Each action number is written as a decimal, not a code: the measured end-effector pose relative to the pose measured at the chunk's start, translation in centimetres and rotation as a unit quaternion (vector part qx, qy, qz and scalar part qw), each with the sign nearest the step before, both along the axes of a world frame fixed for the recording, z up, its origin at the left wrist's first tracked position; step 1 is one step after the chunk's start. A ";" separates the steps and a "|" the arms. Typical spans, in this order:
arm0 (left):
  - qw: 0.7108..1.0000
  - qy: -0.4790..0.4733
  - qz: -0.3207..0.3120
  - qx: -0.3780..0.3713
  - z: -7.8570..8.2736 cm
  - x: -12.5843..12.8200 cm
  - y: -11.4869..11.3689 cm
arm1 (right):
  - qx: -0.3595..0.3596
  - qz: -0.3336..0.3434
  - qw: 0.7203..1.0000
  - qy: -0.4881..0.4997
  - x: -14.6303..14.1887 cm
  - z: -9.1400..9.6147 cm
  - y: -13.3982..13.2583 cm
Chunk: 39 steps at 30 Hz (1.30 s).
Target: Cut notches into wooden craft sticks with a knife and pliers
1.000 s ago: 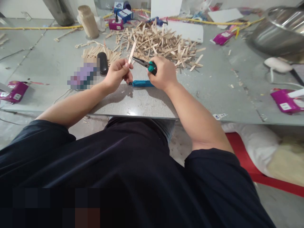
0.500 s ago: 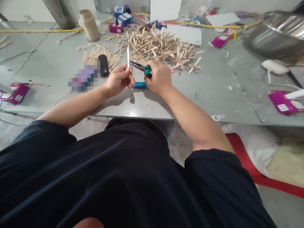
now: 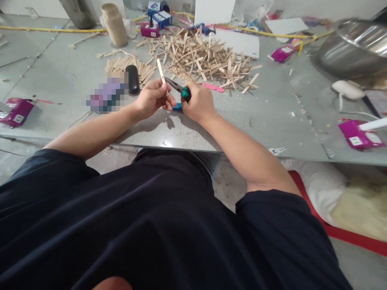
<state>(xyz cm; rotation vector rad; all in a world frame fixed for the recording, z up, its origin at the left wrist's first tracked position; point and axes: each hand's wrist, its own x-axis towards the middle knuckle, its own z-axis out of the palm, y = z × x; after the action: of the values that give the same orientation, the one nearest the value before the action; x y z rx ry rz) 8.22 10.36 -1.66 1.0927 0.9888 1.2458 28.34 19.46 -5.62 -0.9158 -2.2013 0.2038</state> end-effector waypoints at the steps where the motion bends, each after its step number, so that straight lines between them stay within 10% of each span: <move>1: 1.000 0.007 0.009 0.004 0.0 -0.1 0.2 | -0.003 0.001 1.000 -0.001 0.1 0.2 0.1; 7: 0.988 -0.007 0.141 0.067 1.0 -1.1 1.7 | -0.032 0.029 0.999 -0.019 1.0 0.8 0.9; 17: 0.997 0.016 0.044 0.059 1.9 -2.3 0.9 | -0.036 0.092 0.994 -0.053 1.8 2.2 0.5; 39: 0.987 0.001 0.160 0.031 2.8 -1.4 0.8 | -0.027 0.046 0.998 -0.037 2.7 1.9 2.0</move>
<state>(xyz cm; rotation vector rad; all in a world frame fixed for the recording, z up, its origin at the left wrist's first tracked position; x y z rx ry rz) 6.85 11.18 1.11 1.0075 1.1658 1.5416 31.06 21.51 -3.75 -0.8660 -2.3193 0.2783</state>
